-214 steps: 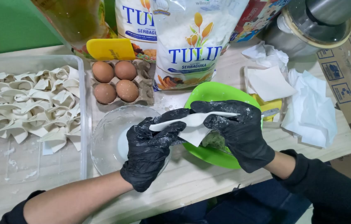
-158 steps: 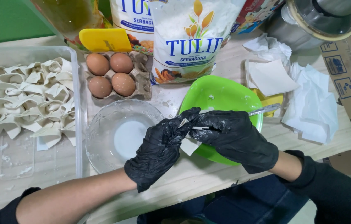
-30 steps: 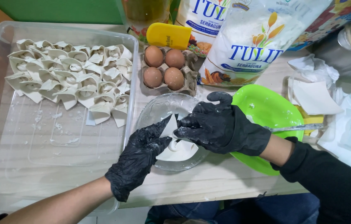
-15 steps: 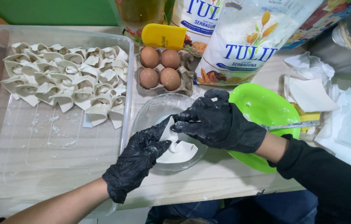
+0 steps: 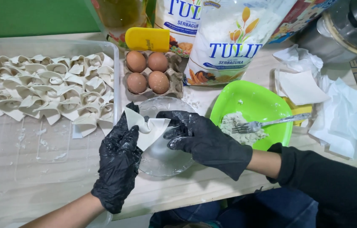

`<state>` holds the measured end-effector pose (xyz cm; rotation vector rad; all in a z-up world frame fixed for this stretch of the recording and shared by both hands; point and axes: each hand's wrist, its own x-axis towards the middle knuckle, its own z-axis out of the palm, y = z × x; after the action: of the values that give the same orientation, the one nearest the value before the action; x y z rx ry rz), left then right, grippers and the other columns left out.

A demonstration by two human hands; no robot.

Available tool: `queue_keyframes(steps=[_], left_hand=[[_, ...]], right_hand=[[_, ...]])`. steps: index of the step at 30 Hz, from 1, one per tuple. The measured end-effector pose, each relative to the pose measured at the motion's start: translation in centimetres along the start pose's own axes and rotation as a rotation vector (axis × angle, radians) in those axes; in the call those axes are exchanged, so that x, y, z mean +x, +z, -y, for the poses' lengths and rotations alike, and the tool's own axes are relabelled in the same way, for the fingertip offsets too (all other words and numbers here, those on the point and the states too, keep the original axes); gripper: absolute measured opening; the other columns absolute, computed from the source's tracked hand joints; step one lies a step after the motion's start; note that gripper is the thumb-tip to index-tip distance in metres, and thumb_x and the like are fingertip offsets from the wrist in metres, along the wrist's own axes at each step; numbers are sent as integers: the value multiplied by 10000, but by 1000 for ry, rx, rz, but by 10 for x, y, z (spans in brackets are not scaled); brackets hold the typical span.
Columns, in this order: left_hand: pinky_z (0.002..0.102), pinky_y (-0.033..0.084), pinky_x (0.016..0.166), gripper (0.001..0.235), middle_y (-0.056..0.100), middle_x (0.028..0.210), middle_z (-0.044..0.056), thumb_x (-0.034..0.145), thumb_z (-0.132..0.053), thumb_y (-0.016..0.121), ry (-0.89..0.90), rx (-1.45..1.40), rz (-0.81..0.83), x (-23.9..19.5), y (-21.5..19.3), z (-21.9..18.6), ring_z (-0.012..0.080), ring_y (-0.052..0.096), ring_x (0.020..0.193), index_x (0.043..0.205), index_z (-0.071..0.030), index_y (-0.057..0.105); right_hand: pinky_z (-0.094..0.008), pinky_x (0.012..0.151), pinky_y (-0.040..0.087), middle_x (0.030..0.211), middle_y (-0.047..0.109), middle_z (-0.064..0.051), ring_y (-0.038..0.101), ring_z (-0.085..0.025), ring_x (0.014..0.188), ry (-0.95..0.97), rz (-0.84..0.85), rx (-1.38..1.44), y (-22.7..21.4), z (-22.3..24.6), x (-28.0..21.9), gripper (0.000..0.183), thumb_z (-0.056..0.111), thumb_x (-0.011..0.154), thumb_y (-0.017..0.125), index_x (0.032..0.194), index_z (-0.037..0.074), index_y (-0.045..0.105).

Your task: The person is filling thin dough wrappers with a meat mixture and folding them into dumplings.

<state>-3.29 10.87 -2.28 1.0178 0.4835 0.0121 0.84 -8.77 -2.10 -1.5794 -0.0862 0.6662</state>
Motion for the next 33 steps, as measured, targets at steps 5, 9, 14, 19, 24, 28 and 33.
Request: queue_keyframes(steps=[5,9,14,19,24,28,33], left_hand=[[304,494,1128,504,662,1416,85,935,-118,610,142,243,69,-4,-2,0,160,609,1304,1433,-47,583],[357,444,1205,510,590,1494,119,932,-85,626,222,223,163,-1,-13,11,212,568,1379,1435,-42,554],[327,427,1209,488,540,1535,183,927,14,604,201,94,196,3,-28,28,255,549,1401,1412,27,548],[307,566,937,422,727,1265,130,918,-28,672,173,266,116,13,-54,51,199,689,1060,1340,-22,652],[358,530,1103,535,636,1425,202,899,-59,680,156,67,243,15,-56,53,287,645,1284,1413,21,557],[337,459,1164,519,575,1509,155,948,-123,620,204,231,324,6,-36,27,239,571,1379,1451,-24,539],[395,424,1217,665,478,1582,204,803,146,575,148,30,433,8,-48,42,296,542,1405,1451,15,500]], right_hand=[[-244,929,573,1148,801,-27,698,-95,1057,-212,-203,-149,14,1,7,373,195,826,806,1193,133,776],[-287,1012,570,1184,788,-61,712,-130,1088,-277,-214,-46,17,-12,11,327,124,857,782,1181,86,760],[-337,1019,565,1164,779,-45,733,-196,1085,-638,-275,-484,14,-6,13,219,156,976,689,1186,145,754],[-371,1072,566,1231,731,-101,714,-254,1155,-739,-165,-445,19,4,6,242,108,980,689,1218,72,707],[-354,1074,581,1244,728,-116,715,-253,1171,-769,-110,-522,14,5,6,244,75,977,680,1218,52,708],[-385,988,608,1207,752,-109,756,-273,1080,-949,-243,-809,14,5,3,258,118,981,713,1230,51,697],[-285,973,600,1219,753,-14,759,-162,1088,-693,-294,-683,24,17,-8,313,185,941,745,1239,112,682]])
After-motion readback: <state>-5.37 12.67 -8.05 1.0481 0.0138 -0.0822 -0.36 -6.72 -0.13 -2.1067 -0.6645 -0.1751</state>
